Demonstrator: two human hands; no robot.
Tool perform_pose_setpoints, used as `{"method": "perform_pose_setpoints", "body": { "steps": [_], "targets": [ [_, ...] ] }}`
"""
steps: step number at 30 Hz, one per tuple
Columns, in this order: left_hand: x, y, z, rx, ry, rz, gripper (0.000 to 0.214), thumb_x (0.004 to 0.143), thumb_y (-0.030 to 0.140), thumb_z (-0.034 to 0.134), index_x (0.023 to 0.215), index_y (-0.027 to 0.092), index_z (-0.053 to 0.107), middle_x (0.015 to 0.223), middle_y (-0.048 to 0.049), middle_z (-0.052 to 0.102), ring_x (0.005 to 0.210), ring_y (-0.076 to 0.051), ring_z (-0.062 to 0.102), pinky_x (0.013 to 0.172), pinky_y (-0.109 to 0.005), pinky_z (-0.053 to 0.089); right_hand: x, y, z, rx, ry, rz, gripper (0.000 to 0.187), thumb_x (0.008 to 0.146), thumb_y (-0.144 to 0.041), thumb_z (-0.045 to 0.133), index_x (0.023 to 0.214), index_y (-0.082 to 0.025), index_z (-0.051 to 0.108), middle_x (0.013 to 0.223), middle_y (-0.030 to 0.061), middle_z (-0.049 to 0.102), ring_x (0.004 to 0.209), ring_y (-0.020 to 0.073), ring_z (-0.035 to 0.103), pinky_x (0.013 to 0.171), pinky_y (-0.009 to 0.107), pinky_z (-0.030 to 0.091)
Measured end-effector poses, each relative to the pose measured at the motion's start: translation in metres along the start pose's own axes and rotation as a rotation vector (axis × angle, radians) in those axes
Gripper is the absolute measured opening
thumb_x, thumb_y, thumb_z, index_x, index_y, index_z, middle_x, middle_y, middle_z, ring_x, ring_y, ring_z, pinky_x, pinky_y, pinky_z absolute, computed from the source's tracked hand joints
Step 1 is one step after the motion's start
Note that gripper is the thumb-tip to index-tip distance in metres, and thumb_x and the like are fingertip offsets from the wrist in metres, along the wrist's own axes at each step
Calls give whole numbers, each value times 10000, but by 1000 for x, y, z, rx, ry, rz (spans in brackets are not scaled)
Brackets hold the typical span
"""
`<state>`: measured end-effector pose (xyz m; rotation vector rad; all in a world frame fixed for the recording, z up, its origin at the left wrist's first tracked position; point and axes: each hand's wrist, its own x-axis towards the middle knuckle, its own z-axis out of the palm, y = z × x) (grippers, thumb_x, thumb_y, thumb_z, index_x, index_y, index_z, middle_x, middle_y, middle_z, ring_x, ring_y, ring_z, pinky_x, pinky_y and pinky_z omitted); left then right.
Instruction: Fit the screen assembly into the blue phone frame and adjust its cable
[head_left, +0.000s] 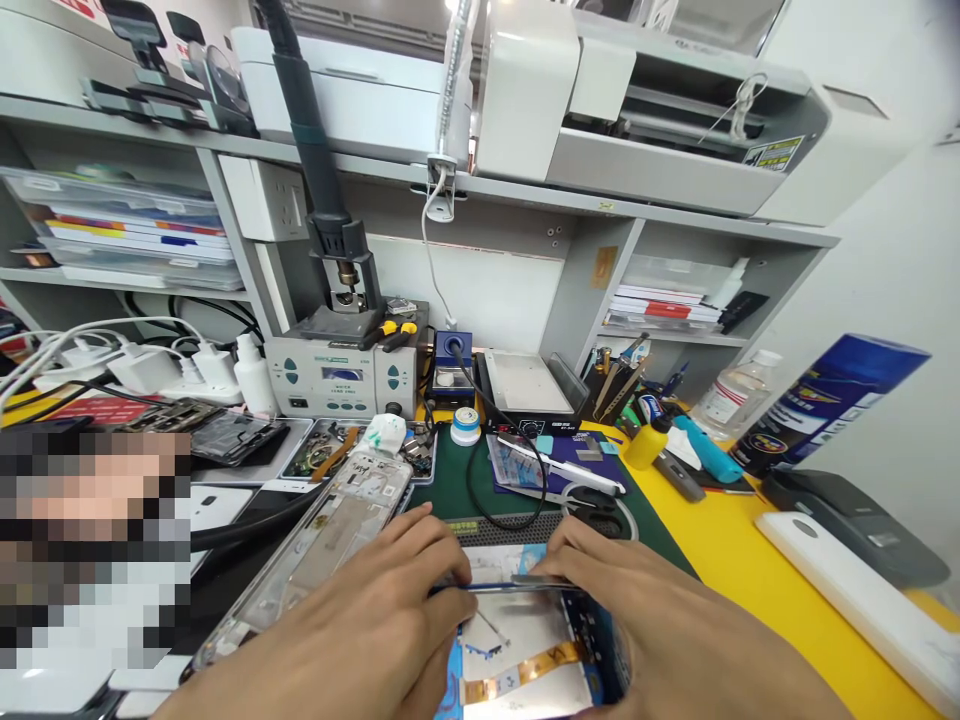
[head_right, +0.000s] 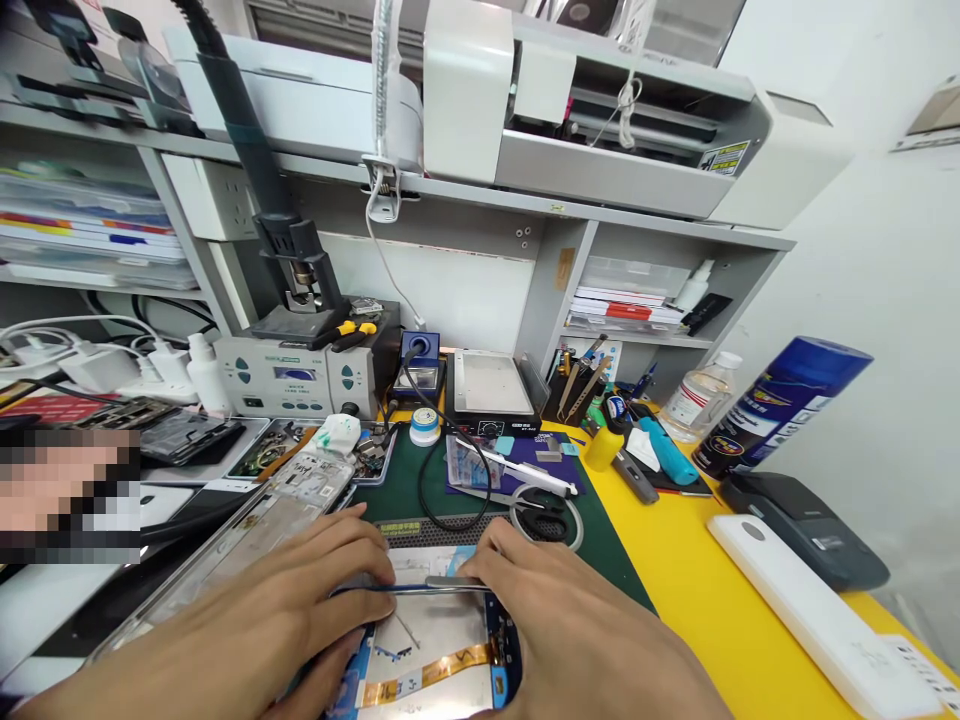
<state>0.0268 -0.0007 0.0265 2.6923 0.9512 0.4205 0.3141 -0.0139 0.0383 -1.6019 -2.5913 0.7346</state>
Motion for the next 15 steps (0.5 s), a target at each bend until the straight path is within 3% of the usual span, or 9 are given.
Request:
{"method": "perform_pose_setpoints", "body": {
  "steps": [4, 9, 15],
  "targets": [
    [-1, 3, 2, 5, 51, 23, 232, 935, 85, 626, 1007, 253, 768, 1063, -42, 751, 1096, -252, 689, 1082, -398, 558, 1, -3, -2, 64, 53, -39, 732, 660, -491, 964, 1310, -290, 695, 1372, 81, 661, 1239, 368, 667, 1009, 427, 563],
    [-1, 6, 4, 6, 86, 19, 241, 927, 64, 626, 1003, 249, 760, 1061, -46, 744, 1102, -251, 684, 1043, -365, 573, 13, -13, 0, 158, 201, -150, 44, 889, -214, 751, 927, -234, 744, 956, -2, 693, 886, 177, 677, 794, 278, 498],
    [-1, 5, 5, 2, 50, -12, 266, 901, 32, 616, 992, 238, 757, 1087, -46, 737, 1134, -256, 677, 1070, -373, 558, 20, -23, 13, 63, 225, -213, 88, 864, -172, 687, 886, -205, 766, 872, 4, 681, 783, 161, 656, 708, 280, 459]
  ]
}}
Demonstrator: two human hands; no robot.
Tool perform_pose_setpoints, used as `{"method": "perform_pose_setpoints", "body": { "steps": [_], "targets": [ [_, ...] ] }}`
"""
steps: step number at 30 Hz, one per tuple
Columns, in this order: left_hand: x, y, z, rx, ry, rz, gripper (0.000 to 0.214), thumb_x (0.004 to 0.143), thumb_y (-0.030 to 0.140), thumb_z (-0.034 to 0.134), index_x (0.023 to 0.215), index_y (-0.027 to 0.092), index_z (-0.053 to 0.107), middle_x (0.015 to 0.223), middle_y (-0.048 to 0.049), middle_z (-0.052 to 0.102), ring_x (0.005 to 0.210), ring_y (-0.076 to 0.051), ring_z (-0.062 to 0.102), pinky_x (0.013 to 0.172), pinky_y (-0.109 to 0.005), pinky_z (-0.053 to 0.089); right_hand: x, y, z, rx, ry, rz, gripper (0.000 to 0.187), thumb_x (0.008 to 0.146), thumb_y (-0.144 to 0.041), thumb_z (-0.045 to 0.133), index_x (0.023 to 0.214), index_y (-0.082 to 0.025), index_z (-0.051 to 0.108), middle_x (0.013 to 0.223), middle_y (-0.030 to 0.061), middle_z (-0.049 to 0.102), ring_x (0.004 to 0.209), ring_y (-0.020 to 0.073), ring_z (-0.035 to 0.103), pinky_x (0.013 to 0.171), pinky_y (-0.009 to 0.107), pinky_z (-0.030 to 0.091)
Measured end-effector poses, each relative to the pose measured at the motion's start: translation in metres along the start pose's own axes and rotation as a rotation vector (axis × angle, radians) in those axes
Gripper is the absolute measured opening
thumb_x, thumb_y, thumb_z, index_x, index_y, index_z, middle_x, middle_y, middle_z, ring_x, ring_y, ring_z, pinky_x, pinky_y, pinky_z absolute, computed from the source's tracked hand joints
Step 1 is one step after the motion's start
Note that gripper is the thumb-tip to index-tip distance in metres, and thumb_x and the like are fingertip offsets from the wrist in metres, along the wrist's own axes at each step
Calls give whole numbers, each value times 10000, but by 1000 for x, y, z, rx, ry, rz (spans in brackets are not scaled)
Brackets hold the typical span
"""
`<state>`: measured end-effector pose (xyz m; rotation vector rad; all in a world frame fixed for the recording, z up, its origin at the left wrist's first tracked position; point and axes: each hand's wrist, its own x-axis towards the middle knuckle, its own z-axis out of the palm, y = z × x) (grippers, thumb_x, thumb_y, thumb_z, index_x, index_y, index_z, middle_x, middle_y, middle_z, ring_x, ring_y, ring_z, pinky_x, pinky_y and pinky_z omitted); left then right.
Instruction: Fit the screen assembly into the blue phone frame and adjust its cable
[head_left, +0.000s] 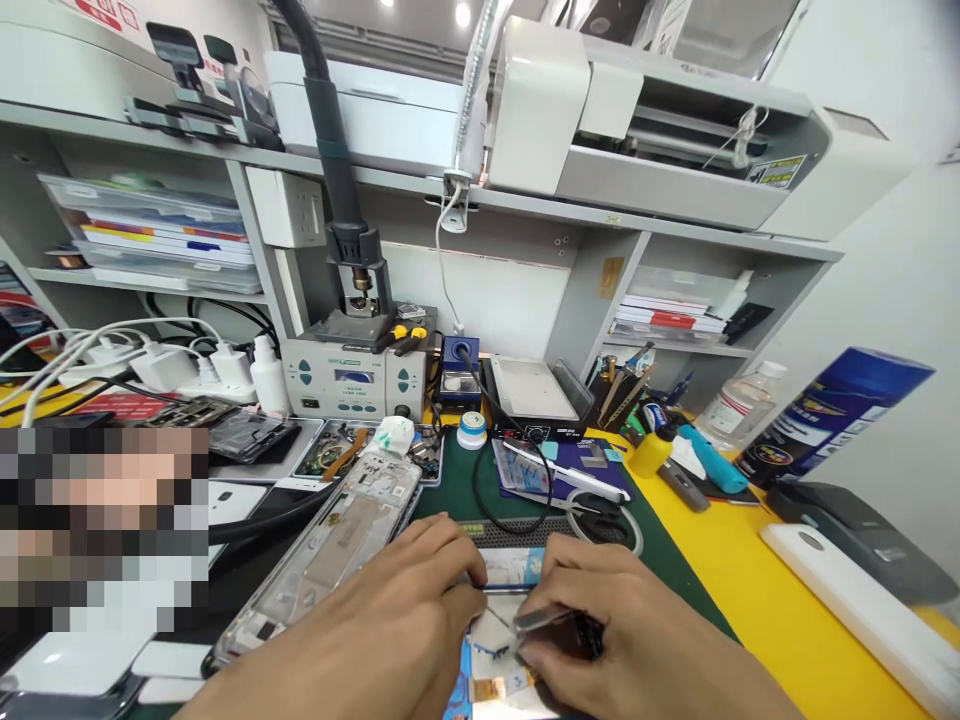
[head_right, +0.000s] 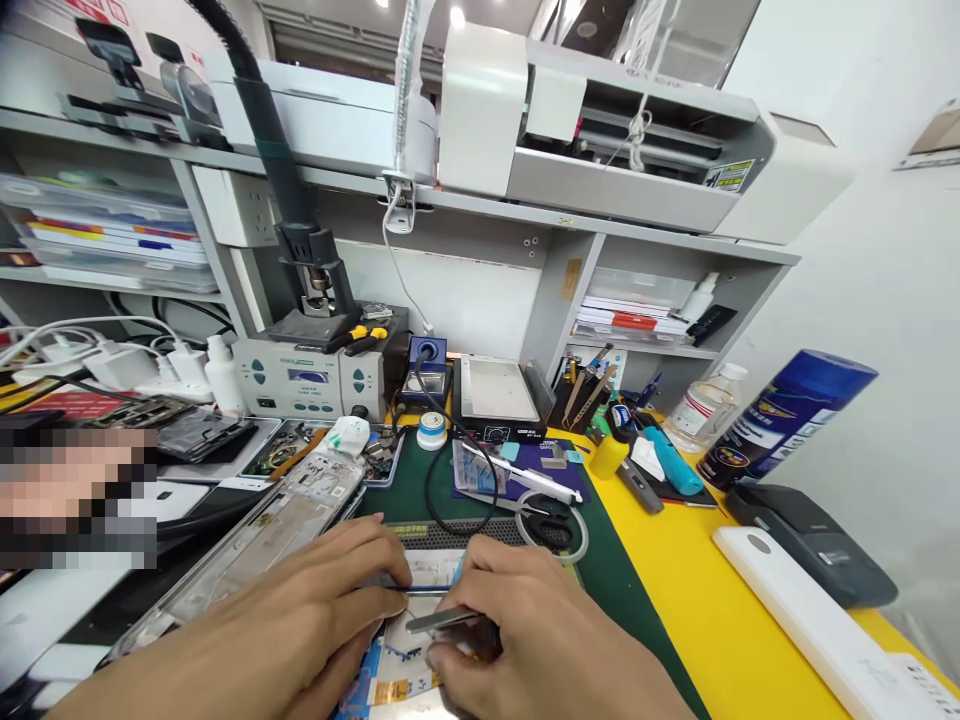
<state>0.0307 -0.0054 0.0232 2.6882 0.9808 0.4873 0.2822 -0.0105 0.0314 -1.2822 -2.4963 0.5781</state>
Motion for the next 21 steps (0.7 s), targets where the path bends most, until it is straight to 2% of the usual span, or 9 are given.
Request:
{"method": "perform_pose_setpoints", "body": {
  "steps": [6, 11, 15, 21],
  "targets": [
    [0, 4, -3, -3, -38, -30, 284, 911, 32, 594, 1032, 235, 750, 1098, -55, 722, 1128, -263, 668, 1029, -380, 571, 0, 0, 7, -49, 31, -49, 269, 762, -26, 642, 878, -196, 815, 809, 7, 692, 758, 169, 686, 697, 278, 474],
    [3, 5, -3, -74, 32, -95, 201, 979, 120, 576, 1079, 218, 721, 1129, -68, 710, 1160, -280, 642, 1046, -434, 555, 3, 2, 7, 54, 139, -81, 209, 751, -49, 609, 785, -162, 781, 736, 18, 694, 660, 145, 646, 601, 248, 451],
    [3, 1, 2, -137, 54, -132, 165, 988, 133, 566, 1033, 211, 704, 1103, -57, 697, 1110, -281, 628, 1021, -472, 535, 4, 2, 6, 148, 236, -126, 213, 751, -64, 601, 798, -180, 774, 727, 10, 721, 646, 132, 670, 593, 222, 468],
    [6, 2, 5, -124, 185, -75, 224, 1025, 146, 481, 941, 197, 683, 988, -57, 695, 980, -255, 618, 904, -438, 529, 3, 2, 9, 92, 348, -224, 205, 749, -69, 607, 818, -188, 759, 726, 16, 720, 642, 137, 680, 593, 224, 505]
  ]
}}
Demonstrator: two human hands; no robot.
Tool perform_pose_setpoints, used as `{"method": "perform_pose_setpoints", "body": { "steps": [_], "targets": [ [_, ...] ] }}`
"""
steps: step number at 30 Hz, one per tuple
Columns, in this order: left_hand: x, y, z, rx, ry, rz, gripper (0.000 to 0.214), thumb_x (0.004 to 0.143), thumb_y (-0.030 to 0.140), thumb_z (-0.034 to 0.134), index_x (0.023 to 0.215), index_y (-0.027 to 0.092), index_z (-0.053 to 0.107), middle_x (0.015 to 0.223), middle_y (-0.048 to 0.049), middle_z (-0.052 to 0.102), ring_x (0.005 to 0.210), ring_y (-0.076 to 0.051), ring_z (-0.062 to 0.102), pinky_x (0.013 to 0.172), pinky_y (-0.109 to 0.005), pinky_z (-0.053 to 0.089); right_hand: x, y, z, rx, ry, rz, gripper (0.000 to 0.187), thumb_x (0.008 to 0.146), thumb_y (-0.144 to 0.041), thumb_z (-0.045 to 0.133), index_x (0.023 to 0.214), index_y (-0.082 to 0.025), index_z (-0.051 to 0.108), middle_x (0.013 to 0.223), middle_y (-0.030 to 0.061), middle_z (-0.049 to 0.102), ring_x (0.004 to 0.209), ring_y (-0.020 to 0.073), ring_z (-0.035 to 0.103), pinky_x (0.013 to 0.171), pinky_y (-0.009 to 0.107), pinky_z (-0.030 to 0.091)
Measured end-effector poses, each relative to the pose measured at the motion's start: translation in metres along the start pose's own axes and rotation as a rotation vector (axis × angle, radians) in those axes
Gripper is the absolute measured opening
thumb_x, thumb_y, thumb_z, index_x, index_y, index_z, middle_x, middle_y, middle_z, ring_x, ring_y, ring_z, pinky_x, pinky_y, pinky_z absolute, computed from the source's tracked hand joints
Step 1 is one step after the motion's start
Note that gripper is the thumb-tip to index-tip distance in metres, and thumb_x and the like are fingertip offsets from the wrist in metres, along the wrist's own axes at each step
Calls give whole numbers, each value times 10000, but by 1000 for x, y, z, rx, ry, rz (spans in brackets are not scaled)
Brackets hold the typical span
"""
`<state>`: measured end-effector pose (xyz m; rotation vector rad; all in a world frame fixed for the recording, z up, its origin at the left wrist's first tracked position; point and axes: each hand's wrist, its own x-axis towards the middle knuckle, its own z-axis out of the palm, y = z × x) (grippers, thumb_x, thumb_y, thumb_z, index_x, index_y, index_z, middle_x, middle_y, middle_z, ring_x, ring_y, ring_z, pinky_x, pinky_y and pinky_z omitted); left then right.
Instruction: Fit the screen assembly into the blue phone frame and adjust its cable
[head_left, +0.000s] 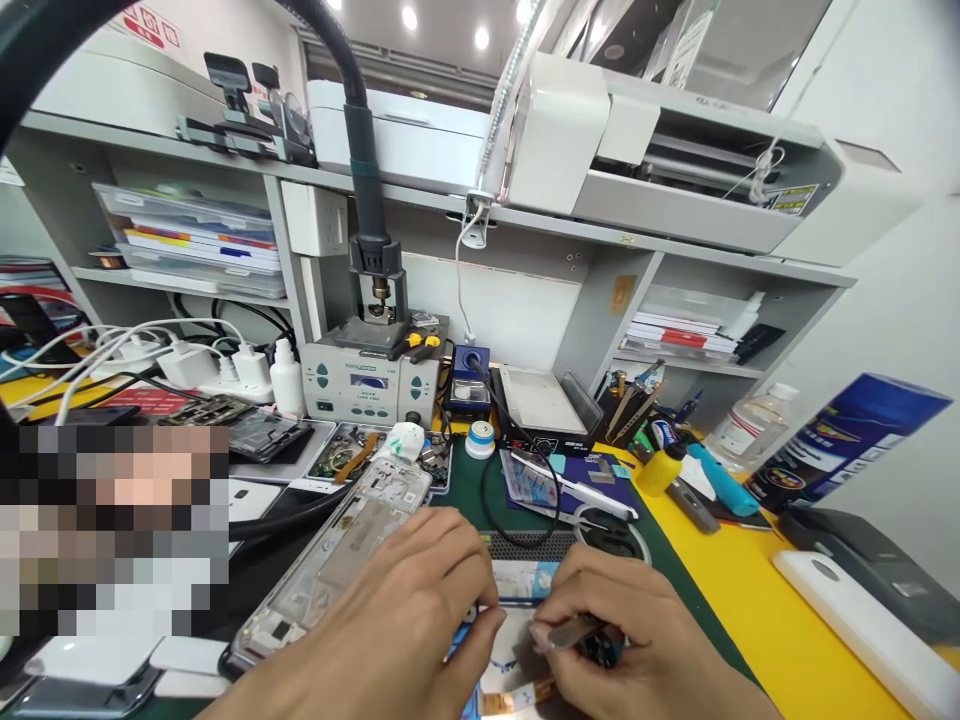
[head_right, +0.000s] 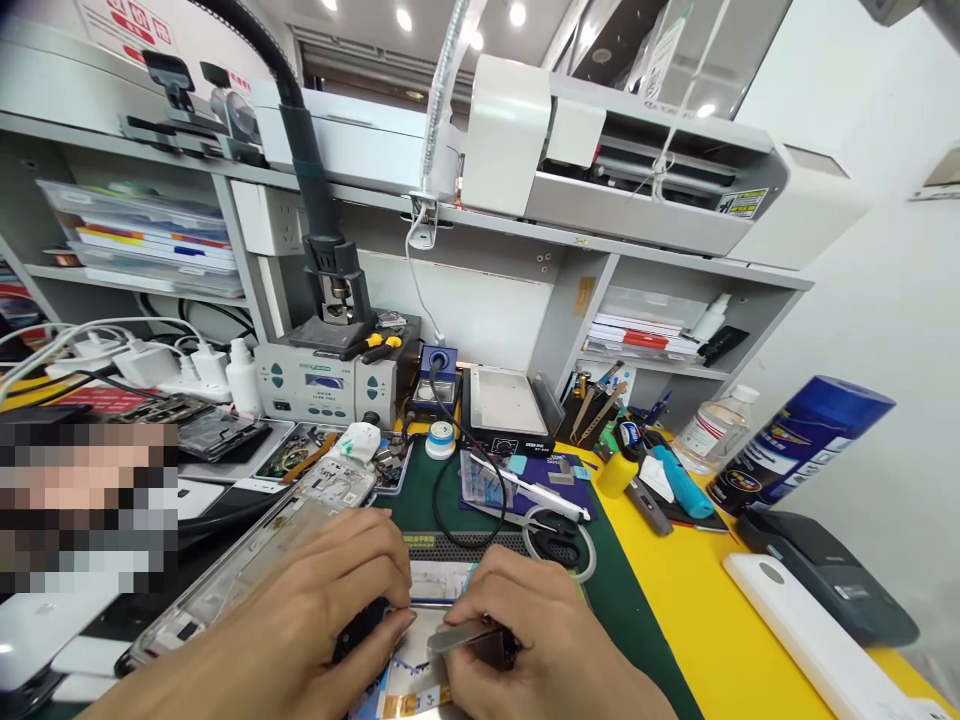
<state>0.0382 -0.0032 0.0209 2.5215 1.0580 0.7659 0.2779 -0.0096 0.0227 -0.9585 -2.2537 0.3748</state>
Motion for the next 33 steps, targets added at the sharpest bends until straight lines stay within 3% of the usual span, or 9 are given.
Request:
{"method": "perform_pose_setpoints", "body": {
  "steps": [7, 11, 13, 17, 20, 23, 27, 33],
  "targets": [
    [0, -3, 9, 17, 202, 108, 226, 969, 146, 493, 805, 210, 636, 841, -45, 671, 850, -241, 601, 791, -419, 522, -1, -1, 7, -120, 112, -90, 144, 835, -87, 619, 797, -203, 696, 692, 4, 683, 609, 127, 646, 569, 234, 493],
    [-3, 3, 3, -3, 76, 30, 204, 971, 118, 509, 870, 209, 662, 919, -50, 702, 937, -237, 633, 877, -417, 540, 0, -1, 10, -54, 159, -109, 135, 849, -93, 628, 787, -198, 687, 675, 9, 663, 589, 127, 618, 548, 228, 474],
    [-2, 4, 2, -71, 91, 17, 188, 955, 123, 517, 875, 218, 659, 918, -39, 706, 928, -223, 648, 849, -387, 541, 1, -2, 9, 19, 119, 0, 112, 846, -125, 657, 771, -199, 693, 688, 7, 669, 597, 126, 612, 544, 222, 453],
    [0, 1, 4, -252, 182, 0, 172, 944, 191, 502, 856, 248, 639, 858, -1, 690, 851, -185, 672, 728, -307, 517, 3, -6, 1, 259, -84, 484, 170, 908, -301, 710, 781, -190, 732, 734, -10, 632, 608, 116, 516, 552, 230, 401],
    [0, 4, -2, -341, 35, -188, 179, 983, 267, 489, 888, 255, 641, 880, -2, 667, 824, -174, 669, 686, -279, 507, 6, -8, -6, 506, -168, 691, 272, 902, -422, 761, 806, -169, 733, 705, -32, 572, 618, 108, 461, 576, 231, 375],
    [0, 10, -10, -380, -72, -320, 221, 993, 370, 492, 880, 255, 643, 874, -11, 637, 743, -171, 626, 608, -272, 470, 8, -9, -10, 697, -177, 764, 313, 826, -437, 859, 785, -159, 721, 677, -34, 600, 633, 104, 490, 611, 217, 409],
    [2, 12, -11, -404, -88, -342, 235, 985, 416, 501, 886, 257, 643, 878, -17, 635, 728, -172, 616, 547, -263, 406, 9, -7, -10, 857, -161, 809, 318, 753, -401, 942, 745, -156, 740, 683, -20, 662, 638, 101, 547, 620, 198, 461],
    [6, 11, -10, -383, -75, -332, 285, 966, 440, 480, 852, 242, 650, 864, -23, 674, 774, -196, 653, 669, -316, 474, 8, -6, -10, 932, -144, 833, 285, 746, -367, 962, 740, -159, 768, 651, -37, 669, 519, 52, 412, 572, 182, 468]
  ]
}}
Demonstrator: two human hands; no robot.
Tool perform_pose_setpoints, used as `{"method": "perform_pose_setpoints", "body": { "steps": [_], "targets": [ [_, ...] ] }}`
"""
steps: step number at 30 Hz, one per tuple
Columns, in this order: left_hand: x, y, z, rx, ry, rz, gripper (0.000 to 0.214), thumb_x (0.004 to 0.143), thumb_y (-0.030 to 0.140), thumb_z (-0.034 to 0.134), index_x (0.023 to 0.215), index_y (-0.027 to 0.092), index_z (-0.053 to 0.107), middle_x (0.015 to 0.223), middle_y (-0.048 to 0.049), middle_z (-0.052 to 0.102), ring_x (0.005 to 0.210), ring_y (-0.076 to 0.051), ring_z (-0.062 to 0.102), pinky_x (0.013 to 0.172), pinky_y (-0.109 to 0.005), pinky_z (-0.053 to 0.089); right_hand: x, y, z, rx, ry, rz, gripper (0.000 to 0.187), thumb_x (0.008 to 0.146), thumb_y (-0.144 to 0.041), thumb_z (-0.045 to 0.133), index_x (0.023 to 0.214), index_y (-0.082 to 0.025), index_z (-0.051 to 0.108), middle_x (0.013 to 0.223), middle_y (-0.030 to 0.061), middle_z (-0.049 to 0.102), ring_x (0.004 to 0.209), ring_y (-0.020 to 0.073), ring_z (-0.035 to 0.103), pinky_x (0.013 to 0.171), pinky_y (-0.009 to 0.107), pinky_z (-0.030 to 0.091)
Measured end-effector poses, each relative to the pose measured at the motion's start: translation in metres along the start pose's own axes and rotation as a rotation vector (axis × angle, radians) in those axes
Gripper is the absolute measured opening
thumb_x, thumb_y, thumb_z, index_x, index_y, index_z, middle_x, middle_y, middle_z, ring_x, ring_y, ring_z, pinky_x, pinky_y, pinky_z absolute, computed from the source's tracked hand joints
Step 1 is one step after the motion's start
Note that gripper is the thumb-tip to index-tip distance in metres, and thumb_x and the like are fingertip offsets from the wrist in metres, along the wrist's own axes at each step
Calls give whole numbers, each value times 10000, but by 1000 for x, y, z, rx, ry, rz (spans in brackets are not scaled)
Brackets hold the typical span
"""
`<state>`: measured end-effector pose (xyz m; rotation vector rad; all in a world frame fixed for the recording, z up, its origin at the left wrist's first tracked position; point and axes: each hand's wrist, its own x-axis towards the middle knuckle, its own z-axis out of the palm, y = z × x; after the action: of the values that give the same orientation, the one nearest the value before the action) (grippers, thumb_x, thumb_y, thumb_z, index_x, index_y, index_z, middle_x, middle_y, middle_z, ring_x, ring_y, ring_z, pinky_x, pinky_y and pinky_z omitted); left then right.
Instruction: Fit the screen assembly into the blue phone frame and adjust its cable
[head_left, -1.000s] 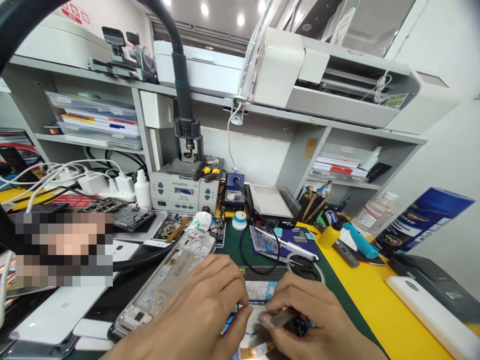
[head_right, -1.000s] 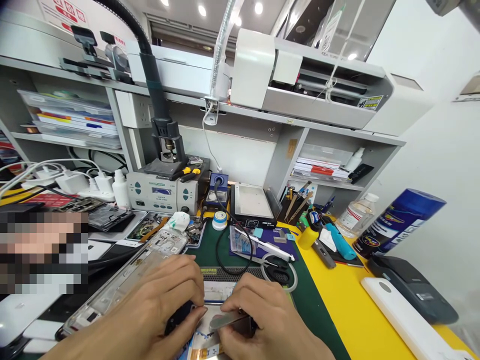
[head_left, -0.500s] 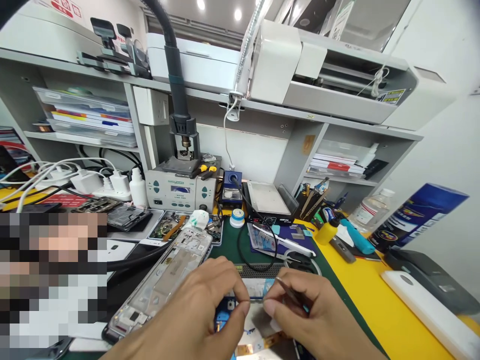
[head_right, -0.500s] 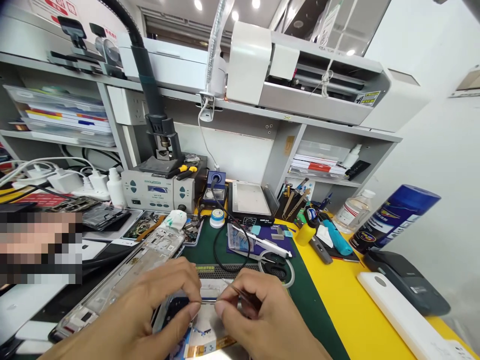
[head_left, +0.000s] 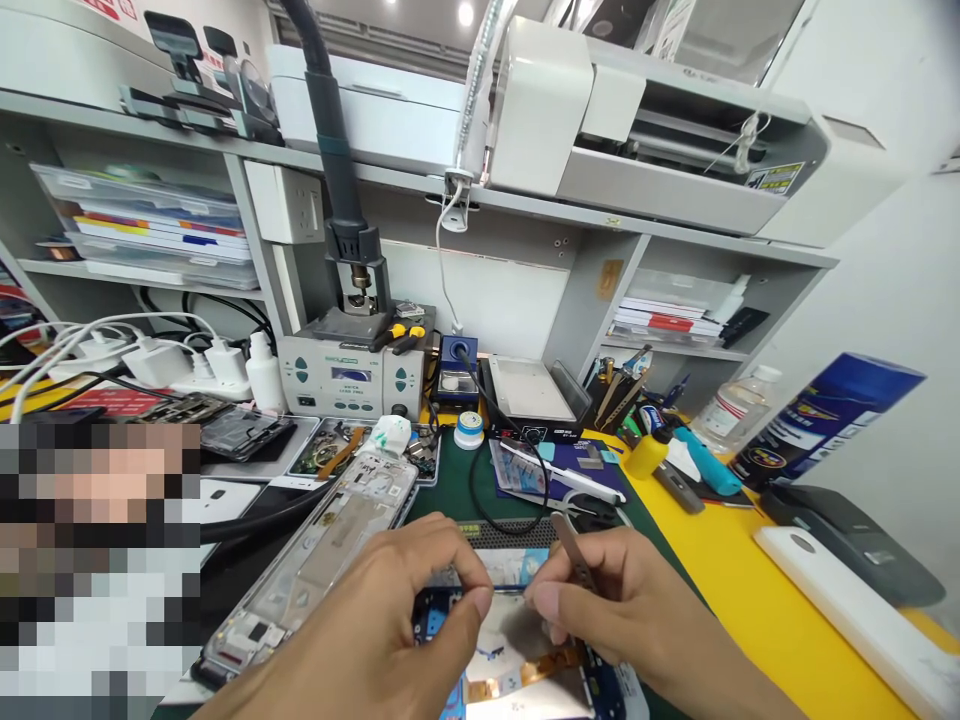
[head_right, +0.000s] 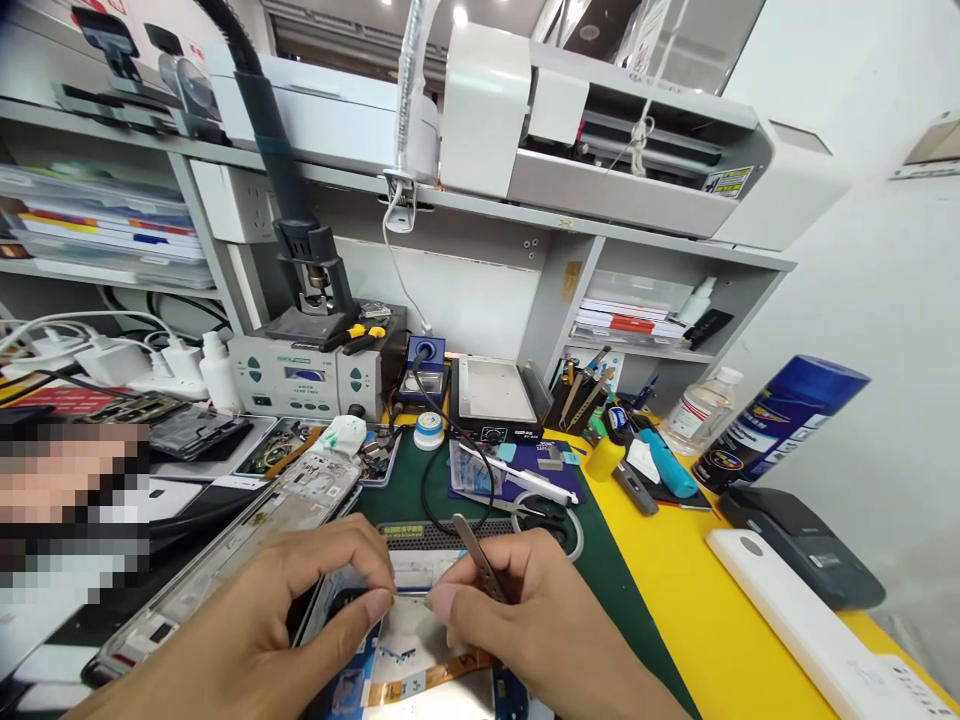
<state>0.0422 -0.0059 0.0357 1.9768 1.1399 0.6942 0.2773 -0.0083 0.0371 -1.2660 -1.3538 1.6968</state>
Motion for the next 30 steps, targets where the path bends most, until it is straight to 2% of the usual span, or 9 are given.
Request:
{"method": "perform_pose_setpoints", "body": {
  "steps": [2, 6, 10, 14, 18, 23, 27, 30],
  "targets": [
    [0, 0, 0, -1, 1, -8, 285, 963, 438, 487, 844, 241, 655, 863, -18, 680, 781, -196, 652, 689, -323, 470, 0, 1, -1, -4, -6, -4, 267, 747, -358, 962, 749, -162, 781, 653, -36, 675, 525, 55, 434, 581, 182, 472],
    [0, -1, 0, -21, -3, -53, 245, 966, 406, 516, 848, 248, 661, 885, -3, 693, 813, -184, 655, 716, -308, 464, 1, 1, -2, -78, -14, -5, 298, 742, -399, 957, 767, -148, 797, 692, -3, 694, 638, 103, 577, 639, 205, 482],
    [-2, -2, 2, -22, -22, -34, 242, 964, 393, 513, 832, 244, 651, 881, -10, 683, 811, -183, 656, 670, -291, 459, 1, 2, 3, -219, 37, 9, 376, 728, -466, 917, 845, -129, 797, 665, -5, 639, 613, 114, 504, 598, 236, 429],
    [-1, -1, 3, 11, -19, -17, 252, 965, 370, 489, 843, 238, 666, 885, -26, 687, 860, -204, 669, 718, -307, 473, 1, 1, 10, -348, 98, 43, 363, 769, -511, 772, 801, -152, 725, 640, 4, 609, 577, 134, 484, 568, 277, 390],
    [1, 0, 4, 3, -40, 0, 243, 969, 345, 496, 833, 239, 667, 876, -22, 689, 928, -213, 670, 739, -301, 474, 3, 1, 13, -388, 138, 61, 278, 712, -460, 711, 739, -190, 650, 586, -40, 504, 563, 126, 407, 557, 285, 352],
    [-1, 0, 6, -4, -10, 49, 205, 978, 289, 520, 848, 244, 673, 905, 5, 694, 926, -174, 676, 774, -275, 481, 4, 8, 13, -398, 192, 7, 176, 681, -371, 660, 717, -198, 652, 553, -62, 462, 542, 111, 354, 521, 272, 277],
    [-2, -1, 6, 0, -13, 40, 242, 983, 317, 496, 829, 240, 665, 878, -11, 700, 915, -196, 678, 727, -286, 482, 3, 9, 14, -405, 182, 30, 201, 671, -387, 654, 726, -193, 664, 569, -51, 487, 546, 117, 377, 521, 272, 291],
    [-1, -1, 5, 1, -23, 19, 256, 988, 362, 486, 844, 243, 662, 883, -25, 701, 937, -220, 681, 699, -294, 480, 1, 3, 12, -358, 139, 64, 238, 697, -401, 694, 762, -172, 704, 615, -23, 567, 569, 128, 449, 548, 271, 368]
  ]
}}
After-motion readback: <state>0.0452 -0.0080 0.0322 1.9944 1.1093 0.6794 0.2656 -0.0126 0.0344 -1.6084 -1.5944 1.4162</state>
